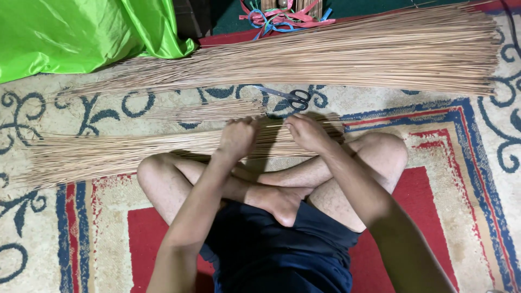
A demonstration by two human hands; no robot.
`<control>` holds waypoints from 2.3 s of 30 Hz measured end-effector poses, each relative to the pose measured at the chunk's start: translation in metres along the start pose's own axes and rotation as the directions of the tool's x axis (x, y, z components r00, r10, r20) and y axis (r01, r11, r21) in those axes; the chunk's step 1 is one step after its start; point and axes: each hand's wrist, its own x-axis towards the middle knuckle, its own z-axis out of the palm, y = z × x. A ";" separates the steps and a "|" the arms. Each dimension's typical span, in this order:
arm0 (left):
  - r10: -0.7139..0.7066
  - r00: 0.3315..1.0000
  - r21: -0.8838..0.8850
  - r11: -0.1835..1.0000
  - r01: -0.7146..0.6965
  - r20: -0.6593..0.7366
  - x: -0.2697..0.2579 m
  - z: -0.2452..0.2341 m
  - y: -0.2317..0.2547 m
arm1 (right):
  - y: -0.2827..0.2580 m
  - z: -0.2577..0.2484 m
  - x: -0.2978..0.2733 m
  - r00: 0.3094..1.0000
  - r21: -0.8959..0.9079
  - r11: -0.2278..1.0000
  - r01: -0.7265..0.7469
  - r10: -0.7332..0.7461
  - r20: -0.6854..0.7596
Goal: Bundling and tying long thin sticks together to create a broom.
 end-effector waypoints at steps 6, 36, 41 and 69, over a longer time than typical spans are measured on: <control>-0.080 0.991 -0.055 0.995 0.086 0.108 0.030 0.032 0.023 | 0.000 -0.020 -0.013 0.998 0.018 0.998 -0.060 0.060 0.032; -0.026 0.991 -0.095 0.995 0.014 -0.130 0.026 0.086 -0.019 | 0.152 -0.058 -0.029 0.880 -0.383 0.838 -0.390 0.461 0.114; -0.020 0.988 -0.092 0.996 0.006 -0.154 0.024 0.086 -0.020 | 0.147 -0.059 -0.034 0.875 -0.359 0.841 -0.404 0.470 0.118; -0.011 0.969 -0.345 0.936 -0.077 -0.246 0.021 0.005 -0.054 | 0.046 -0.051 -0.020 0.524 0.917 0.290 0.274 0.755 -0.396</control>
